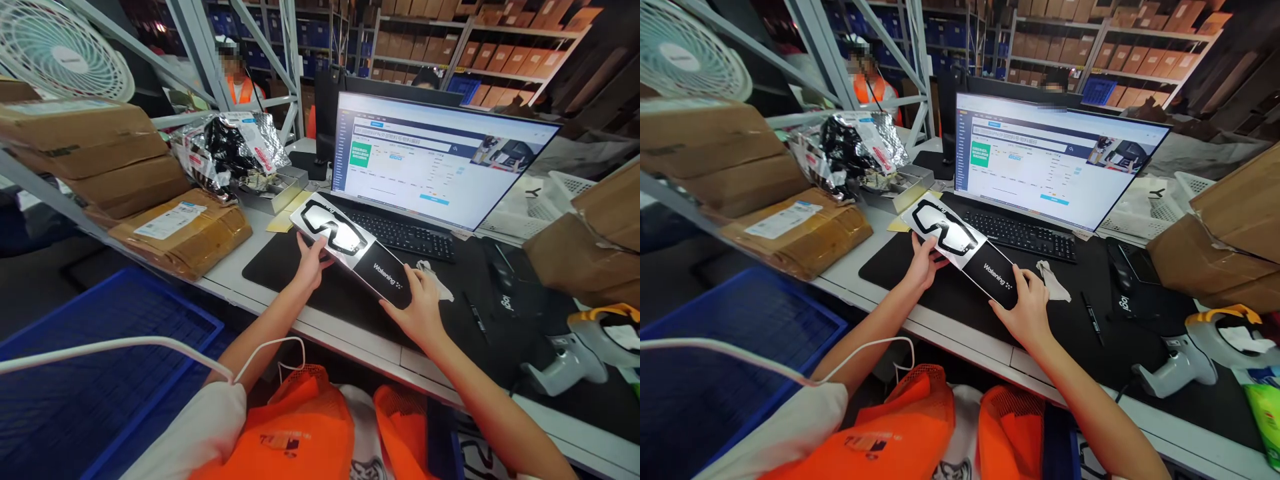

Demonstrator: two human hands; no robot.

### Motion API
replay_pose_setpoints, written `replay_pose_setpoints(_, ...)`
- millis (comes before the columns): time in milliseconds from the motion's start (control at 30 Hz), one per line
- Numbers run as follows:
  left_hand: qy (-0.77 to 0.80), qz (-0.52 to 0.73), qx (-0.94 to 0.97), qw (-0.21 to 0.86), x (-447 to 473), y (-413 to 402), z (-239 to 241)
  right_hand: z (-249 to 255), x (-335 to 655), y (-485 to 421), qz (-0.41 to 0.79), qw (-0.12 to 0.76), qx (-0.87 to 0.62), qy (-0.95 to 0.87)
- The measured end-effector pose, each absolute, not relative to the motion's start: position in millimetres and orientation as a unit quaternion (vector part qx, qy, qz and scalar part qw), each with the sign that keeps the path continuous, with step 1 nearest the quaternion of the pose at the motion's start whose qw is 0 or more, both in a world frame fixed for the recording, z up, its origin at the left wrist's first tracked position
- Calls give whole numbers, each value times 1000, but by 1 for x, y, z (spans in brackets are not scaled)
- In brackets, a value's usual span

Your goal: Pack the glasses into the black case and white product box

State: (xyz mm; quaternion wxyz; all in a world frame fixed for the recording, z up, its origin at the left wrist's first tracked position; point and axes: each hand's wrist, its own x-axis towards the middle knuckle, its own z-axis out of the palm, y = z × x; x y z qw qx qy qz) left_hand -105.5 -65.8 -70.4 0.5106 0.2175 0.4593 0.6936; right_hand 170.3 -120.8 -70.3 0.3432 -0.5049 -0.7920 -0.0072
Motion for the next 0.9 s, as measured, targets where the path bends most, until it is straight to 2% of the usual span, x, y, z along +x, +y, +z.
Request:
replay_pose_setpoints(167, 435, 707, 266, 489, -106, -65, -66, -64, 170, -116, -17, 347, -493, -798)
replay_pose_setpoints(333, 408, 717, 344, 448, -114, -65, -39, -83, 157, -108, 6, 398, -484, -779)
replay_pose_setpoints(433, 402, 735, 381, 392, -117, -65, -15, -102, 147, -105, 71, 423, -507, -747)
replay_pose_setpoints(567, 400, 736, 429, 338, -105, -68, 10, -107, 154, -95, 224, 448, -474, -724)
replay_pose_setpoints(667, 375, 689, 511, 352, -80, -78, 25, -73, 175, -78, 268, 493, -434, -705)
replay_pose_setpoints(767, 336, 625, 592, 381, -49, -91, 39, -13, 195, -63, 282, 547, -363, -700)
replay_pose_setpoints(900, 300, 563, 640, 428, -23, -100, 49, 42, 202, -62, 412, 522, -278, -693)
